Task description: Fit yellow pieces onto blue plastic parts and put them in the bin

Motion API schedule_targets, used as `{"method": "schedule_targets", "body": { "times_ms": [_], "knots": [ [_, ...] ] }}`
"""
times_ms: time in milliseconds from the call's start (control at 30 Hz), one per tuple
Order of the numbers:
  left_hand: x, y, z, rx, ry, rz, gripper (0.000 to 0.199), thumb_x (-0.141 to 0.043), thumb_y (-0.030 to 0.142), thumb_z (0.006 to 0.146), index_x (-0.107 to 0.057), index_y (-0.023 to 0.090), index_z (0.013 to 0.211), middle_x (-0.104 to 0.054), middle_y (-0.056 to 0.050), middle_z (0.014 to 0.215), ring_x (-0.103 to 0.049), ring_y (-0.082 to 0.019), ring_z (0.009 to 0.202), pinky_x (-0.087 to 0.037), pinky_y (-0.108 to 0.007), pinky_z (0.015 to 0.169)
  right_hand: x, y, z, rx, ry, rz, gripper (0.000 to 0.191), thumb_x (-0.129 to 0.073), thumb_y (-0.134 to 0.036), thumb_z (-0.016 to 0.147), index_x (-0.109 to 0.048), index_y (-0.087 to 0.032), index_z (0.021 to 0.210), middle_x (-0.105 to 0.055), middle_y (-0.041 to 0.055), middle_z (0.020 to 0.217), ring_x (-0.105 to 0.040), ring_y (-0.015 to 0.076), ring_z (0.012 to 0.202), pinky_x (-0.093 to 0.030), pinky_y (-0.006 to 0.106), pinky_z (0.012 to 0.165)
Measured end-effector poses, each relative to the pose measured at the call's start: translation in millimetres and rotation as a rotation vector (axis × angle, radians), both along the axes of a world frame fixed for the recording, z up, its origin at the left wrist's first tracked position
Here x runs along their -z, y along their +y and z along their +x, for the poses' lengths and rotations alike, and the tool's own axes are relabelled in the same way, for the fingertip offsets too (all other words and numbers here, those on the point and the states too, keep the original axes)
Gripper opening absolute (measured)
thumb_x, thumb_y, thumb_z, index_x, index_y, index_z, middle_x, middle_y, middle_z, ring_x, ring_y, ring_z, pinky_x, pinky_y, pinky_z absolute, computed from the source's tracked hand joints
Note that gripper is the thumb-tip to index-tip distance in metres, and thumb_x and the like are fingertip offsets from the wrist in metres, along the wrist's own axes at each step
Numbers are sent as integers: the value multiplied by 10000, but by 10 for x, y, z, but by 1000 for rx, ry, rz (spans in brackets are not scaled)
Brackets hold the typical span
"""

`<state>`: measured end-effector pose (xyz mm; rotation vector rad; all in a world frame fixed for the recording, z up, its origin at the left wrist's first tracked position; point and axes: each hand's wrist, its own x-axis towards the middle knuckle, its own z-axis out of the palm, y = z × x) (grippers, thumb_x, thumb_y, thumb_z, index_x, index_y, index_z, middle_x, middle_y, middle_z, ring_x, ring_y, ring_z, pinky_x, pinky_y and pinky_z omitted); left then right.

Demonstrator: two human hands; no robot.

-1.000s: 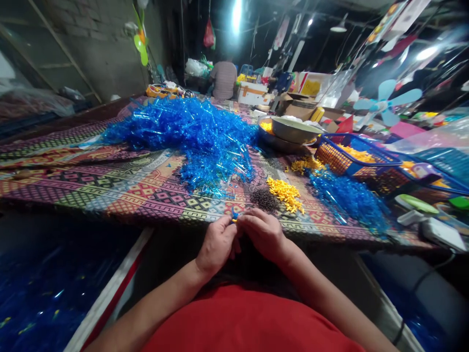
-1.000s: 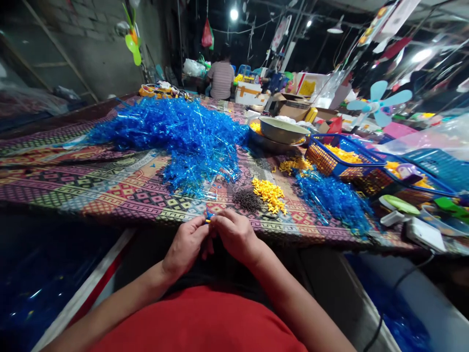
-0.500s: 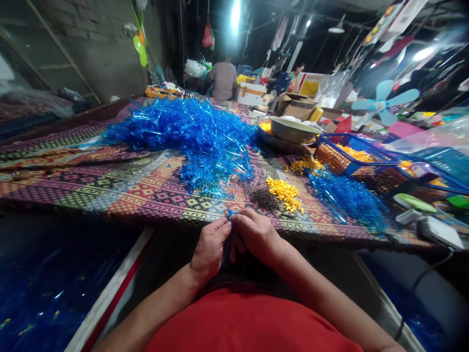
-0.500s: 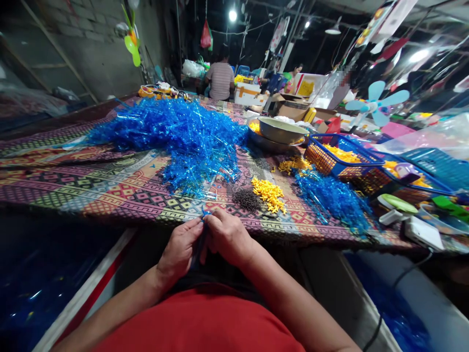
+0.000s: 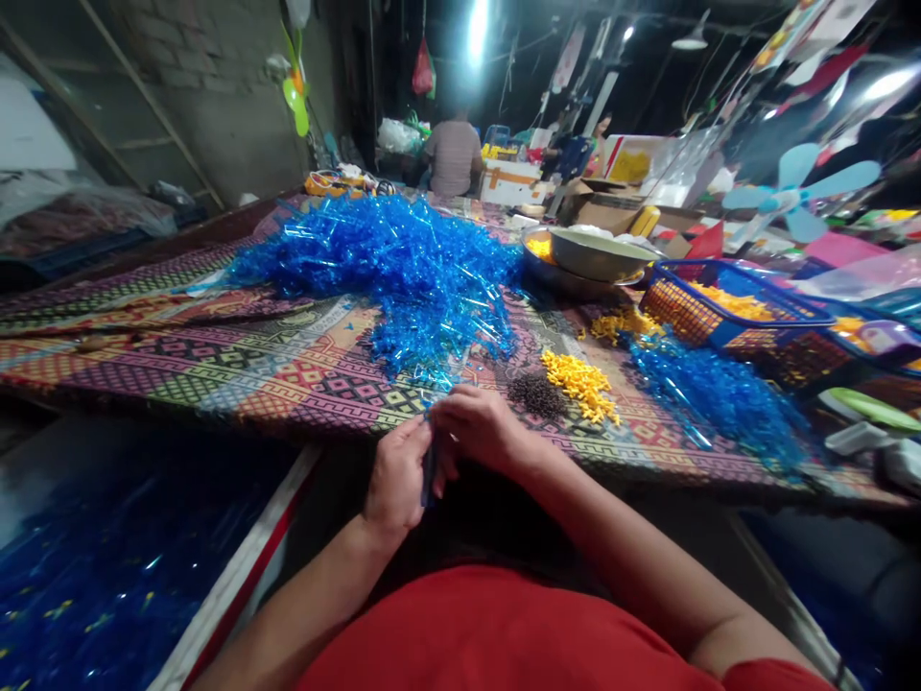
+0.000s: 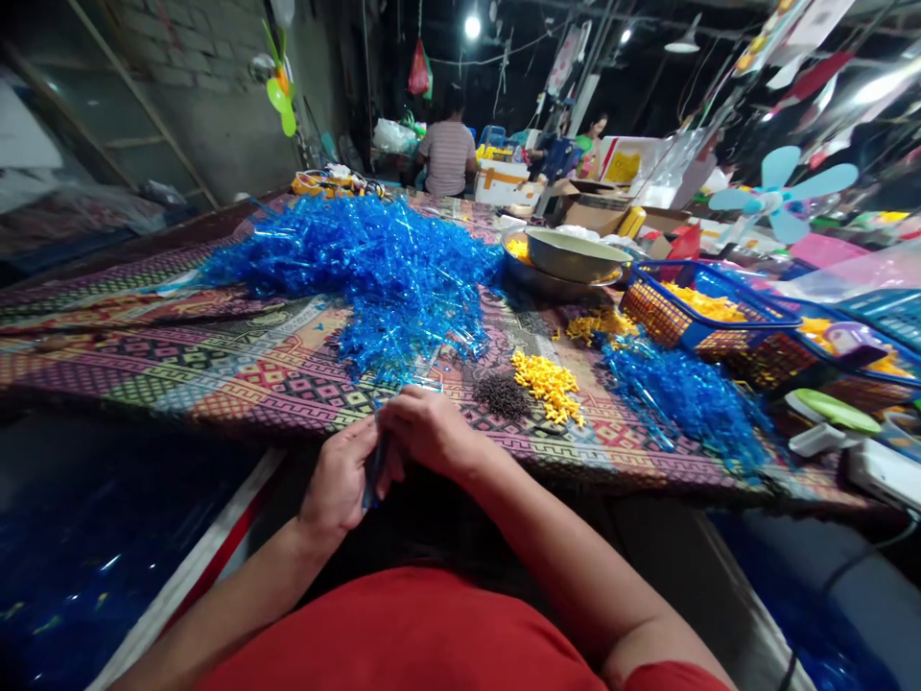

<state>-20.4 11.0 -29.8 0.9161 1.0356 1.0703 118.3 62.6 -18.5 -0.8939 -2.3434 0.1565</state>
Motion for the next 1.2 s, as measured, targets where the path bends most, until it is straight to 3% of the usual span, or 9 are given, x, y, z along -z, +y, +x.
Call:
{"method": "schedule_targets", "body": {
  "times_ms": [167, 300, 400, 567, 733, 867, 1000, 1100, 1200],
  "knots": [
    [11, 134, -197, -57, -287, -20, 249, -510, 358, 792, -530, 110, 793, -608, -34, 586, -494, -70, 362, -296, -155, 323, 81, 387, 181, 258, -217, 68, 129, -585, -160, 801, -623, -182, 923, -621, 82, 859, -540, 190, 820, -446, 261, 677],
    [27, 126, -253, -82, -380, -7, 198, -544, 298, 777, -554, 101, 795, -626, -56, 717, -599, -120, 483, -375, -171, 343, 117, 474, 215, 274, -431, 72, 261, -584, -82, 755, -630, -162, 999, -644, 111, 883, -527, 232, 894, -455, 297, 728],
    [29, 118, -299, -127, -397, -11, 167, -565, 260, 769, -561, 99, 812, -619, -53, 776, -630, -143, 539, -439, -197, 386, 119, 409, 252, 265, -294, -34, 258, -550, -128, 796, -630, -126, 1041, -654, 111, 879, -559, 216, 855, -460, 307, 739],
    [41, 155, -360, -208, -437, -11, 143, -601, 226, 742, -560, 100, 796, -610, -39, 790, -649, -159, 586, -485, -214, 427, 190, 323, 438, 168, 53, -531, 345, -498, -218, 838, -585, -133, 1161, -681, 34, 771, -599, 141, 645, -474, 248, 616],
    [80, 161, -337, -236, -458, -18, 128, -608, 203, 733, -571, 100, 798, -599, -23, 760, -649, -162, 580, -501, -231, 437, 226, 364, 584, 302, 241, -537, 338, -609, -245, 731, -657, -122, 1042, -684, 66, 850, -612, 172, 739, -477, 284, 686],
    [75, 154, -349, -228, -468, -14, 110, -601, 189, 735, -579, 98, 792, -609, -30, 768, -651, -168, 586, -506, -235, 438, 185, 284, 573, 252, 386, -674, 403, -618, -334, 741, -626, -111, 1077, -677, 67, 835, -609, 160, 694, -479, 275, 634],
    [63, 152, -354, -198, -473, 1, 105, -597, 188, 744, -594, 94, 792, -627, -42, 790, -656, -171, 607, -530, -254, 480, 157, 199, 500, 257, 72, -431, 195, -568, -275, 804, -688, -158, 905, -670, 67, 845, -594, 173, 761, -459, 282, 697],
    [61, 144, -321, -174, -482, -2, 104, -613, 186, 735, -598, 93, 782, -634, -46, 788, -659, -178, 615, -547, -283, 516, 114, 218, 373, 335, -234, -131, 194, -514, -251, 855, -691, -194, 910, -653, 85, 928, -550, 199, 861, -428, 302, 774],
    [51, 124, -274, -164, -500, -16, 107, -631, 183, 726, -592, 95, 774, -618, -30, 730, -659, -190, 609, -556, -321, 547, 64, 286, 171, 318, -404, -10, 204, -504, -284, 871, -672, -188, 935, -647, 91, 896, -518, 213, 871, -409, 302, 787]
  ]
}}
